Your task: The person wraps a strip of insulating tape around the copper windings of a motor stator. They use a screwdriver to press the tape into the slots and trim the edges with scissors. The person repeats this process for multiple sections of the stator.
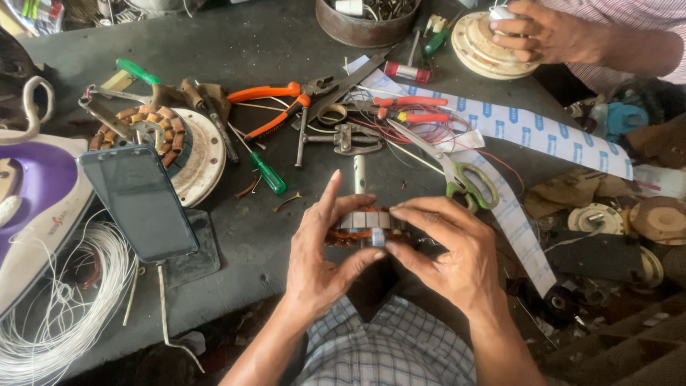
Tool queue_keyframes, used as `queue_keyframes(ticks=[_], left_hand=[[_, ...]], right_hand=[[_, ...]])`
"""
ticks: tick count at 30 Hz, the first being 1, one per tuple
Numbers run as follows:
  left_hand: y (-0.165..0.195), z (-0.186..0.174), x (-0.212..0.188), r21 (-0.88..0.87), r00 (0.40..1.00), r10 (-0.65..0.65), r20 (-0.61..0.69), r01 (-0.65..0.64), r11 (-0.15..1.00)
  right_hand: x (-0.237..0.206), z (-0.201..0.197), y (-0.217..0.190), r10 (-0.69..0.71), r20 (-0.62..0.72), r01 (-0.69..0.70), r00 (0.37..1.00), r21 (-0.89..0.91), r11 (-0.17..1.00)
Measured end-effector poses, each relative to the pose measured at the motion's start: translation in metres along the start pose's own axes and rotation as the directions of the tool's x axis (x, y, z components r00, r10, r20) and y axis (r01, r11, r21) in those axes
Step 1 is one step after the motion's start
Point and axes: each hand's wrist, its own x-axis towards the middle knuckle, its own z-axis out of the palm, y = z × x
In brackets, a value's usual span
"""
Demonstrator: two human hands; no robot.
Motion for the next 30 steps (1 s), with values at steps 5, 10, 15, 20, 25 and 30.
queue_keyframes(ticks=[5,10,15,20,25,30], left_hand=[[-0.002,-0.001,0.000,-0.007,0.999,-0.018,0.029,0.018,1.000],[-0.004,0.000,-0.002,-0.021,0.999,-0.009,0.031,0.009,1.000],[-0.008,0.001,-0.004,-0.085,0.999,0.002,0.047,0.002,0.996],[-0.010,0.002,-0.007,-0.091,0.999,0.022,0.032,-0.019,0.996],[-0.011,0.002,-0.009,-0.053,0.999,0.028,0.041,-0.026,0.998],[-0.012,0.003,-0.008,-0.029,0.997,0.065,0.042,-0.064,0.998]], right_hand=[[-0.003,0.001,0.001,0.007,0.010,-0.007,1.000,0.014,1.000],[-0.007,0.002,0.004,0.026,0.004,-0.026,1.000,0.033,0.999],[-0.011,0.002,0.004,0.008,-0.022,-0.007,1.000,0.024,1.000],[-0.014,0.002,0.001,0.011,-0.040,-0.010,0.999,0.024,1.000],[-0.016,0.002,0.000,0.004,-0.054,-0.002,0.999,0.033,0.999],[-0.018,0.003,0.001,-0.002,-0.058,0.003,0.998,0.018,1.000]])
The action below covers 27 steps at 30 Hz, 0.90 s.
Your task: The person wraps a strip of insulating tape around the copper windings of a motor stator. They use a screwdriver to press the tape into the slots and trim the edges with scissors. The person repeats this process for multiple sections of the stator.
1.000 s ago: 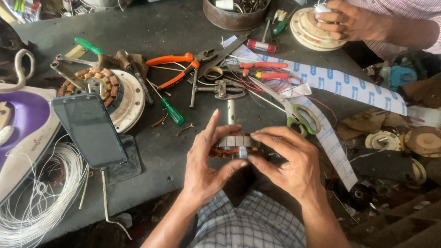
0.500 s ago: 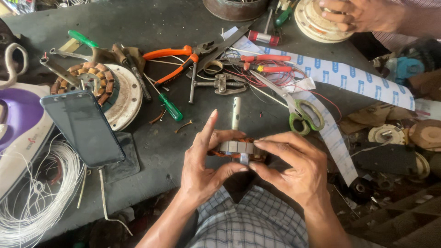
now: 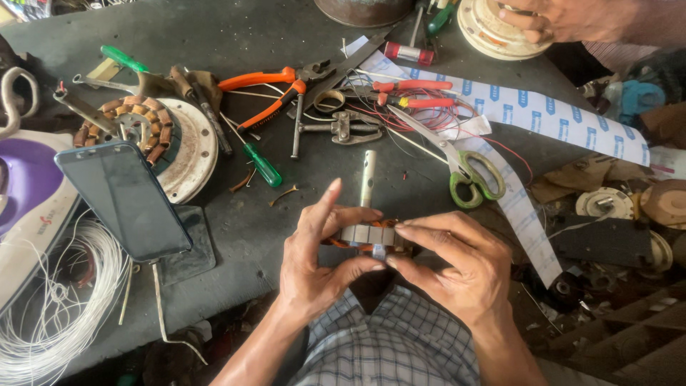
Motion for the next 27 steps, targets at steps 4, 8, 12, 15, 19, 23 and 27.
queue_keyframes(ticks=[4,8,12,15,19,23,27], left_hand=[[0.001,-0.001,-0.002,-0.002,1.000,-0.013,0.006,0.013,1.000],[0.001,0.002,-0.002,0.016,1.000,0.019,-0.015,-0.018,1.000],[0.001,0.003,-0.001,-0.023,1.000,-0.017,-0.020,0.017,1.000],[0.004,0.002,-0.002,-0.022,1.000,-0.017,-0.024,0.016,1.000],[0.010,0.005,-0.003,-0.030,0.999,-0.032,-0.040,0.031,0.999],[0.015,0.001,-0.002,0.051,0.998,-0.051,0.024,0.050,0.997],[0.017,-0.006,-0.001,0.034,0.994,-0.066,0.086,0.063,0.997]], right_hand=[[-0.002,0.001,0.000,-0.011,-0.015,0.011,1.000,0.012,1.000],[-0.004,0.003,0.001,-0.012,-0.023,0.012,1.000,0.024,1.000],[-0.006,0.003,0.001,-0.007,-0.029,0.007,1.000,-0.002,1.000],[-0.007,0.004,-0.001,-0.007,-0.037,0.008,0.999,0.015,1.000],[-0.010,0.000,-0.006,0.050,-0.014,-0.050,0.999,0.000,0.999],[-0.009,-0.002,-0.008,0.085,-0.001,-0.085,0.996,0.009,0.996],[-0.010,-0.002,-0.011,0.066,-0.012,-0.066,0.998,0.000,0.998]])
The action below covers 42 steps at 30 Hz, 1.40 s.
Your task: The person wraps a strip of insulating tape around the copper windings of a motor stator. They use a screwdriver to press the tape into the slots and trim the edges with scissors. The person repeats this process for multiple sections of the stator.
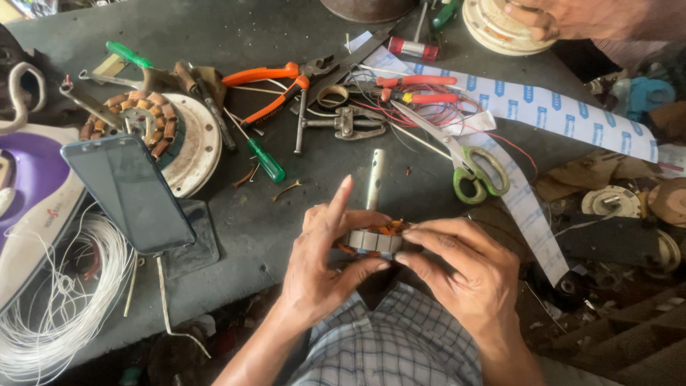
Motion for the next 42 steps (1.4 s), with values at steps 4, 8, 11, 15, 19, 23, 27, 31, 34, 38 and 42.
queue_keyframes(ticks=[4,8,11,15,19,23,27,31,34,38,42], left_hand=[[-0.001,0.000,-0.001,-0.006,1.000,0.007,0.012,-0.007,1.000],[-0.003,0.001,-0.003,0.003,1.000,-0.001,0.003,0.001,1.000],[-0.003,0.001,-0.004,-0.044,0.999,-0.045,0.016,0.045,0.998],[-0.004,-0.001,-0.007,-0.025,1.000,0.000,0.010,0.001,1.000],[-0.006,0.000,-0.010,-0.013,0.997,0.069,-0.017,-0.069,0.998],[-0.009,0.003,-0.015,-0.025,0.995,0.095,-0.043,-0.096,0.995],[-0.011,0.008,-0.021,-0.008,0.986,0.142,-0.082,-0.143,0.990],[-0.012,0.010,-0.024,-0.024,0.986,0.133,-0.096,-0.136,0.990],[-0.012,0.011,-0.025,-0.009,0.985,0.135,-0.105,-0.137,0.991],[-0.012,0.013,-0.025,-0.036,0.989,0.102,-0.103,-0.107,0.994],[-0.011,0.014,-0.025,-0.038,0.991,0.083,-0.103,-0.087,0.995]], right_hand=[[-0.001,0.000,-0.002,-0.005,0.001,0.005,1.000,-0.013,1.000],[-0.001,0.000,-0.004,-0.032,0.003,0.032,0.999,-0.040,0.999],[-0.002,-0.001,-0.006,-0.038,0.018,0.039,0.999,-0.060,0.997],[-0.004,-0.001,-0.008,-0.075,0.018,0.076,0.997,-0.090,0.993],[-0.008,-0.002,-0.008,-0.116,0.024,0.118,0.993,-0.111,0.987],[-0.011,0.000,-0.007,-0.150,0.017,0.151,0.989,-0.113,0.982],[-0.015,0.000,-0.007,-0.157,0.019,0.158,0.987,-0.126,0.979],[-0.018,0.002,-0.005,-0.165,0.013,0.165,0.986,-0.136,0.977],[-0.020,0.004,-0.003,-0.171,0.004,0.171,0.985,-0.126,0.977],[-0.021,0.006,0.001,-0.182,-0.011,0.180,0.983,-0.107,0.978],[-0.022,0.006,0.003,-0.187,-0.017,0.185,0.982,-0.109,0.977]])
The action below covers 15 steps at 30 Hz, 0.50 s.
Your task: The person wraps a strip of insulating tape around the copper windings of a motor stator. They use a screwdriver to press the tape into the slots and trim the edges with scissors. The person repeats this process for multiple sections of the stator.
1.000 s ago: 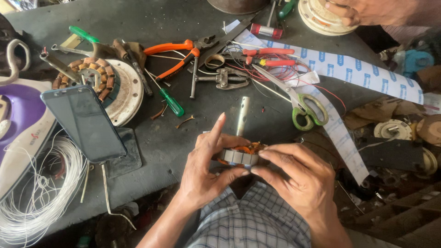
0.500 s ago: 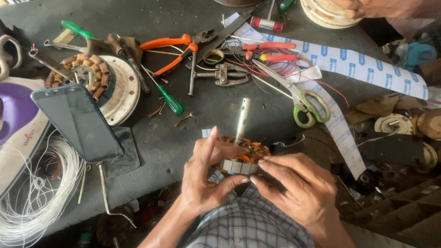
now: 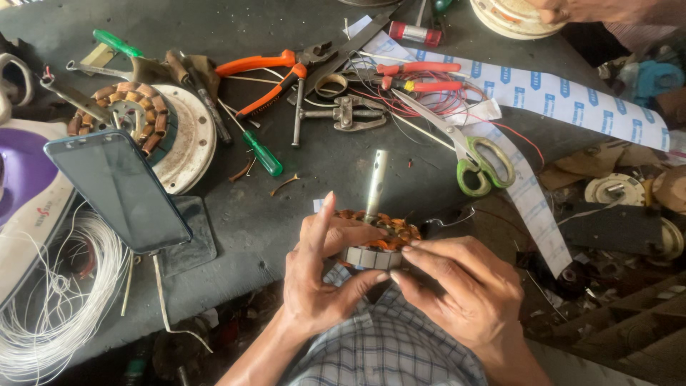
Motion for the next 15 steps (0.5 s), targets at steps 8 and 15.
queue_keyframes(ticks=[8,15], left_hand=[[0.003,-0.001,0.002,0.007,1.000,0.007,0.006,-0.007,1.000],[0.007,-0.006,-0.002,0.050,0.997,0.027,0.069,-0.030,0.998]], right_hand=[[-0.007,0.006,0.005,0.002,-0.034,-0.001,0.999,0.033,0.999],[-0.023,0.006,0.001,0.013,-0.036,-0.014,0.999,-0.027,1.000]])
